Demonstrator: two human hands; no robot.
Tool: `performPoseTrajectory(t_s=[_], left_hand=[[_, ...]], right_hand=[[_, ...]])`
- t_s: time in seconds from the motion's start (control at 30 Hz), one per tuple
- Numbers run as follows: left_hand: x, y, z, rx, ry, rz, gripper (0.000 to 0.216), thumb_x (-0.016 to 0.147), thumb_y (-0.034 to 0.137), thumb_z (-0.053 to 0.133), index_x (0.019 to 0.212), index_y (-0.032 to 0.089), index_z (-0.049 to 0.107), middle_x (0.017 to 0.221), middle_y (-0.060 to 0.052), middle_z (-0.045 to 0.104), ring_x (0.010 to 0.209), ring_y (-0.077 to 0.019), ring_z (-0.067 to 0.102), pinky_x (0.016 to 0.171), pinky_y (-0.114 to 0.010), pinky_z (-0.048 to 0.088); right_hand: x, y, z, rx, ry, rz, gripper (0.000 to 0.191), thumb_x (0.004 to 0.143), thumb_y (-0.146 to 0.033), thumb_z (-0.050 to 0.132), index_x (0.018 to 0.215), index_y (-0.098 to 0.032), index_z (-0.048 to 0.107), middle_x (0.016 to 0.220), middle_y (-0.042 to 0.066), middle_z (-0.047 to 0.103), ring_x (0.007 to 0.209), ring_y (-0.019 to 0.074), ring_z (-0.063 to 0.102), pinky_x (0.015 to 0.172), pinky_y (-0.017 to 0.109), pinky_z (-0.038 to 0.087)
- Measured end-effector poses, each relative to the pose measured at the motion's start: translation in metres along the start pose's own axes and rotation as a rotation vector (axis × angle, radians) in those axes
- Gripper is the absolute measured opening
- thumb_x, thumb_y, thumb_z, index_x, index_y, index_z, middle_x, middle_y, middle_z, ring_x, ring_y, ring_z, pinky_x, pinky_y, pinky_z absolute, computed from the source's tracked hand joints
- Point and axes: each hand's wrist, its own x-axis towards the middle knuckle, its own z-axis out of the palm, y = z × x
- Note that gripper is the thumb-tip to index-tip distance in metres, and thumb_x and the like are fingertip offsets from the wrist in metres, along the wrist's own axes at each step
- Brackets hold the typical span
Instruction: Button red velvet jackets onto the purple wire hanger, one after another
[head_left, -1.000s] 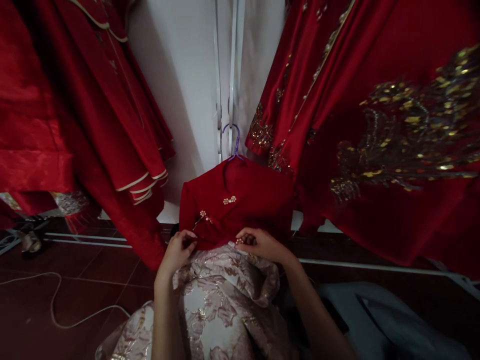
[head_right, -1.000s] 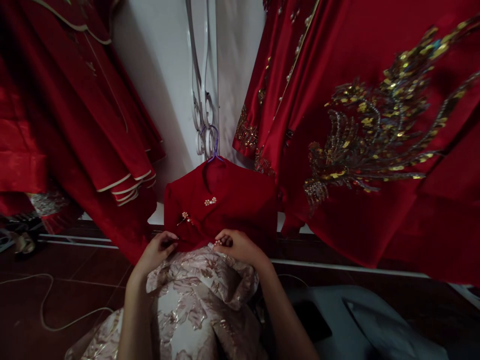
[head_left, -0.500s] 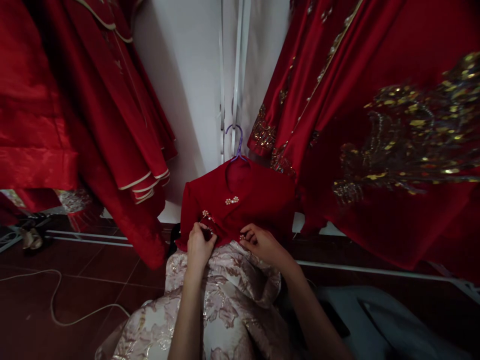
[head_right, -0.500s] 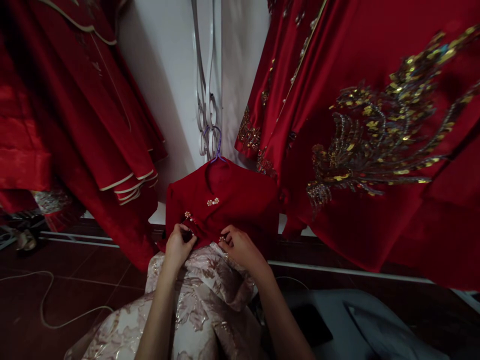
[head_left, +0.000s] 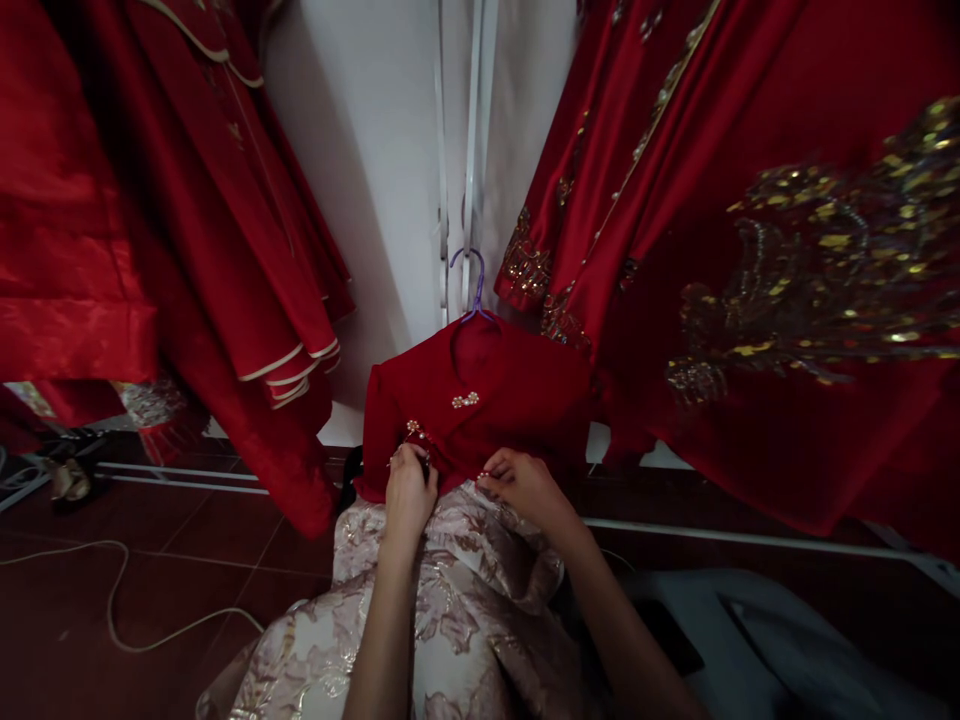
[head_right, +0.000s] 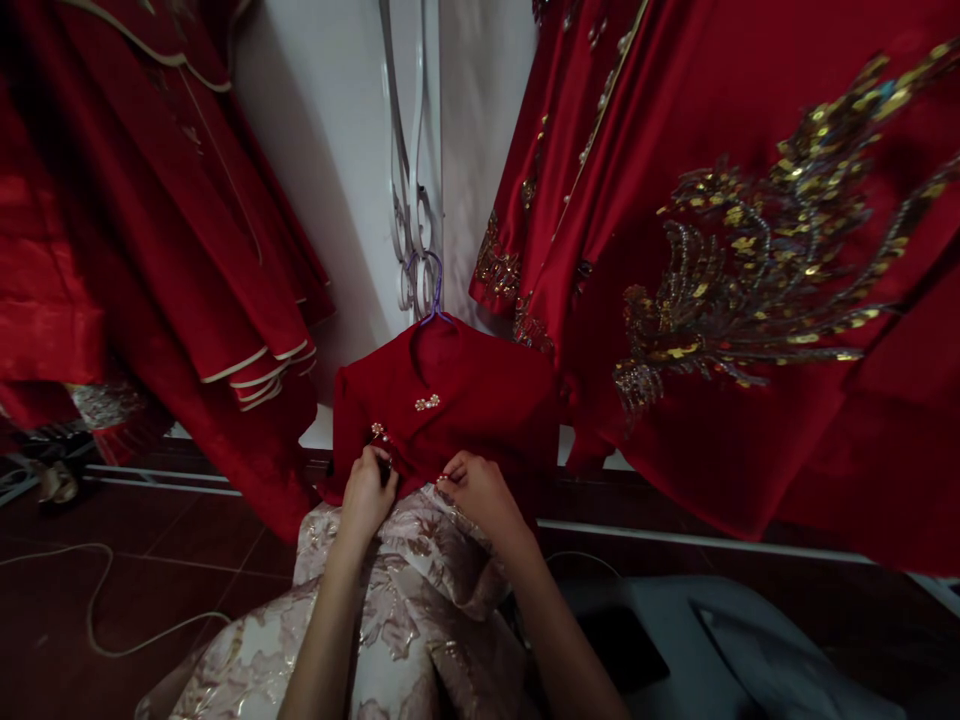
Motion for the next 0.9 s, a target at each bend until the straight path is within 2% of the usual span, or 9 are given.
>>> performPoseTrajectory(t_s=[0.1, 0.2, 0.27, 0.37, 0.47, 0.57, 0.7, 0.8, 0.9], left_hand=[[0.001, 0.002, 0.002, -0.055, 0.01, 0.013, 0.012, 0.075, 0.015, 0.048, 0.086, 0.019, 0.045, 0.087, -0.007, 0.06, 0.085, -0.0208, 0.058, 0.076, -0.032, 0.044], [0.001, 0.003, -0.001, -0.123, 0.028, -0.054, 0.012, 0.074, 0.019, 0.051, 0.086, 0.019, 0.048, 0.082, -0.005, 0.062, 0.074, -0.018, 0.06, 0.068, -0.028, 0.044], [0.002, 0.003, -0.005, -0.154, 0.029, -0.086, 0.011, 0.073, 0.021, 0.053, 0.083, 0.019, 0.051, 0.077, -0.003, 0.062, 0.066, -0.0161, 0.06, 0.062, -0.026, 0.043], [0.003, 0.005, -0.01, -0.239, 0.012, -0.113, 0.01, 0.069, 0.022, 0.056, 0.078, 0.019, 0.055, 0.07, -0.001, 0.063, 0.059, -0.0137, 0.058, 0.058, -0.023, 0.041], [0.005, 0.005, -0.007, -0.4, 0.001, -0.148, 0.011, 0.067, 0.023, 0.058, 0.077, 0.018, 0.056, 0.065, 0.0, 0.062, 0.056, -0.0118, 0.056, 0.055, -0.021, 0.041], [0.006, -0.001, 0.005, -0.521, 0.056, -0.217, 0.011, 0.065, 0.024, 0.059, 0.072, 0.017, 0.055, 0.059, 0.002, 0.059, 0.053, -0.0109, 0.054, 0.052, -0.02, 0.041], [0.007, -0.013, 0.022, -0.69, 0.075, -0.29, 0.015, 0.062, 0.027, 0.063, 0.067, 0.016, 0.054, 0.059, 0.001, 0.06, 0.054, -0.0111, 0.056, 0.053, -0.02, 0.043], [0.008, -0.017, 0.025, -0.792, 0.049, -0.299, 0.018, 0.061, 0.029, 0.066, 0.065, 0.015, 0.055, 0.062, 0.0, 0.061, 0.058, -0.0111, 0.058, 0.057, -0.02, 0.045], [0.008, -0.017, 0.023, -0.824, -0.001, -0.273, 0.019, 0.061, 0.029, 0.066, 0.068, 0.014, 0.057, 0.064, -0.002, 0.062, 0.059, -0.011, 0.058, 0.057, -0.02, 0.046]], right_hand=[[0.001, 0.0, 0.005, 0.12, 0.045, 0.051, 0.013, 0.067, -0.025, 0.064, 0.076, -0.016, 0.061, 0.068, 0.004, 0.065, 0.059, 0.0156, 0.062, 0.05, 0.025, 0.05], [0.001, -0.009, 0.003, 0.309, 0.083, 0.073, 0.021, 0.066, -0.032, 0.067, 0.079, -0.016, 0.062, 0.069, 0.003, 0.064, 0.059, 0.015, 0.061, 0.048, 0.025, 0.051], [0.0, -0.022, -0.004, 0.468, 0.044, 0.082, 0.026, 0.064, -0.035, 0.07, 0.08, -0.016, 0.062, 0.071, 0.003, 0.065, 0.06, 0.0133, 0.061, 0.053, 0.025, 0.053], [-0.001, -0.046, -0.01, 0.643, -0.085, 0.091, 0.031, 0.063, -0.037, 0.071, 0.083, -0.015, 0.064, 0.074, 0.003, 0.067, 0.06, 0.0106, 0.06, 0.056, 0.023, 0.053], [0.001, -0.059, 0.004, 0.656, -0.127, 0.043, 0.031, 0.065, -0.038, 0.07, 0.085, -0.015, 0.064, 0.073, 0.003, 0.066, 0.059, 0.0106, 0.06, 0.052, 0.021, 0.052], [0.008, -0.048, 0.039, 0.584, 0.001, -0.028, 0.031, 0.067, -0.04, 0.068, 0.085, -0.015, 0.062, 0.074, 0.004, 0.066, 0.06, 0.0132, 0.062, 0.048, 0.021, 0.052], [0.017, -0.012, 0.086, 0.539, 0.261, -0.082, 0.032, 0.074, -0.046, 0.059, 0.089, -0.017, 0.059, 0.08, 0.006, 0.066, 0.065, 0.0146, 0.063, 0.051, 0.024, 0.054], [0.021, 0.008, 0.099, 0.527, 0.338, -0.086, 0.035, 0.076, -0.049, 0.055, 0.092, -0.018, 0.057, 0.083, 0.006, 0.066, 0.064, 0.014, 0.062, 0.052, 0.024, 0.054], [0.022, 0.013, 0.099, 0.535, 0.337, -0.077, 0.036, 0.077, -0.05, 0.054, 0.093, -0.018, 0.056, 0.086, 0.007, 0.066, 0.067, 0.0147, 0.063, 0.052, 0.024, 0.054]])
